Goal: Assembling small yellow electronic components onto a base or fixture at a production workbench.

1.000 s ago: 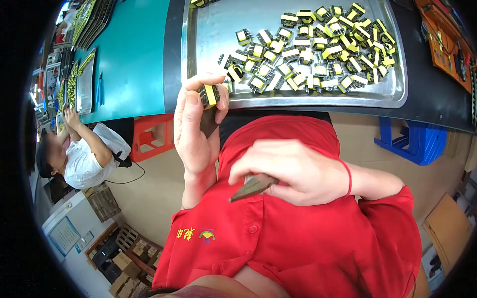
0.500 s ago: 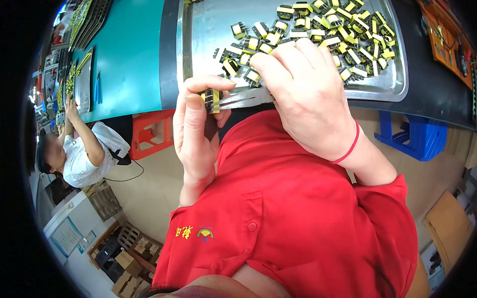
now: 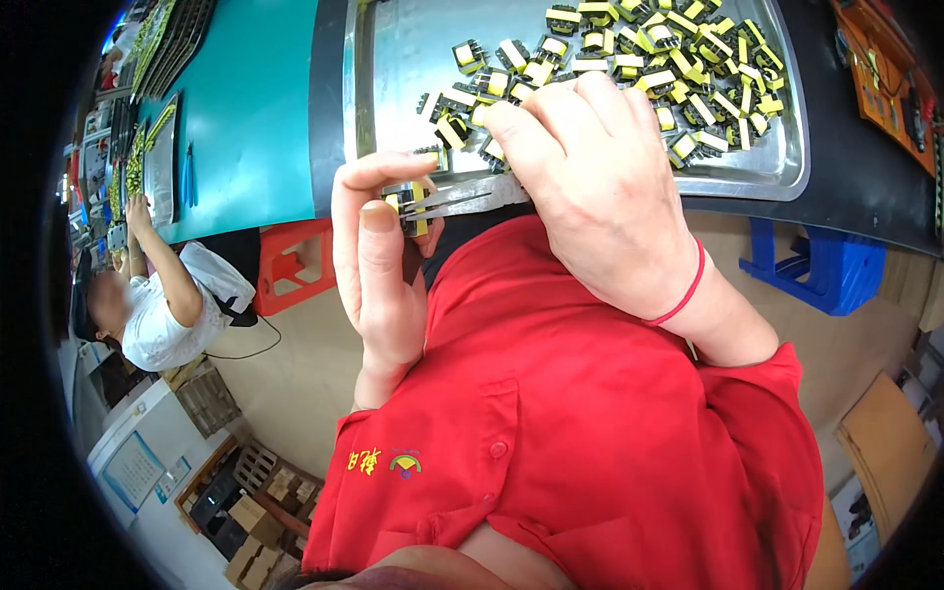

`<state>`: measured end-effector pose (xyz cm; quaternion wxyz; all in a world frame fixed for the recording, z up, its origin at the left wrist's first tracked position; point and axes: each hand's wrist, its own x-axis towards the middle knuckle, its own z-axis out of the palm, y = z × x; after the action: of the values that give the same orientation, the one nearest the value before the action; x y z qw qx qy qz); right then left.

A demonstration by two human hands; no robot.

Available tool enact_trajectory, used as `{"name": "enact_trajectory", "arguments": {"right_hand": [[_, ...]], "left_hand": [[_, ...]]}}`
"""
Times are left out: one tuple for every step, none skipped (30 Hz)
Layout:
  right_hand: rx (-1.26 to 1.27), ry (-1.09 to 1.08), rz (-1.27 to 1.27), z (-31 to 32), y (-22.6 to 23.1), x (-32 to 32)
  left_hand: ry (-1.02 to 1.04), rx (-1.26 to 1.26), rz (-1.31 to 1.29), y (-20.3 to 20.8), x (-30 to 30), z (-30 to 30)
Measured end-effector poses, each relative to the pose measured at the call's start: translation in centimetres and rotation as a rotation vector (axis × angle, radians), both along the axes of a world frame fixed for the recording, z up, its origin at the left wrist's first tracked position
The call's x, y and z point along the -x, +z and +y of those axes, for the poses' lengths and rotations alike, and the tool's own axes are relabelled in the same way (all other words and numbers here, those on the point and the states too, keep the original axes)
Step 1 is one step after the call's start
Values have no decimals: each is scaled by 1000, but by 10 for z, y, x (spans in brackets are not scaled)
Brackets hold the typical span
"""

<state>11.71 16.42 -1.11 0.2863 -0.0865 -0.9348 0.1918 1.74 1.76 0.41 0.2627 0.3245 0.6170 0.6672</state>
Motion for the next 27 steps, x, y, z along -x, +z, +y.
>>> {"name": "enact_trajectory", "arguments": {"right_hand": [[-1, 2, 10, 0, -2, 1], [-5, 2, 14, 0, 0, 1], [13, 6, -11, -1, 4, 1], [40, 39, -20, -6, 7, 3], [32, 38, -35, -8, 5, 6], [26, 44, -43, -11, 4, 1], [49, 13, -101, -12, 4, -1], [-24, -4, -74, -11, 2, 0], [14, -3, -113, -12, 3, -1], [8, -28, -134, -13, 3, -4], [-42, -22, -116, -12, 7, -6], [-32, -6, -104, -11, 9, -7], [-42, 47, -56, -11, 14, -5], [-29, 94, -57, -8, 14, -6], [-17, 135, -64, -5, 13, -6], [-19, 146, -58, -3, 15, -4], [-18, 165, -61, 0, 16, -3], [-16, 181, -67, 1, 18, -2], [-17, 183, -61, 1, 19, 1], [-34, 176, -44, 0, 20, 4], [-50, 168, -29, -1, 21, 5], [-53, 166, -30, -1, 21, 5], [-63, 156, -46, -1, 22, 4], [-72, 148, -62, -1, 22, 4], [-72, 145, -63, -1, 22, 2], [-70, 140, -78, -1, 21, 1], [-68, 136, -93, -1, 21, 0]], "left_hand": [[-24, 24, 4, -2, 3, -3], [-47, 47, 13, -2, 5, -6], [-43, 42, 24, 1, 4, -7], [-42, 79, -26, 5, -1, -13], [-29, 114, -51, 8, 2, -17], [-16, 145, -141, 12, -6, -14], [-55, 134, -177, 8, -5, -11], [-99, 73, -391, 2, -8, -10], [-150, 64, -405, -3, -7, -9], [-208, -37, -491, -11, -9, -6], [-233, -88, -428, -11, -10, -3], [-232, -157, -397, -14, -12, -1], [-223, -161, -379, -4, -13, -4], [-212, -177, -352, -4, -15, -5], [-207, -194, -330, -5, -17, -5], [-197, -197, -322, -2, -16, -6], [-195, -178, -324, 2, -15, -7], [-195, -158, -328, 4, -15, -8], [-194, -158, -322, 4, -15, -7], [-153, -200, -254, 3, -16, -5], [-112, -241, -187, 2, -16, -4], [-115, -245, -188, 1, -14, -3], [-107, -243, -98, 0, -13, -3], [-98, -241, -9, -1, -12, -3], [-101, -242, -10, 0, -12, -3], [-97, -238, -2, 1, -12, -4], [-92, -234, 7, 2, -12, -5]]}}
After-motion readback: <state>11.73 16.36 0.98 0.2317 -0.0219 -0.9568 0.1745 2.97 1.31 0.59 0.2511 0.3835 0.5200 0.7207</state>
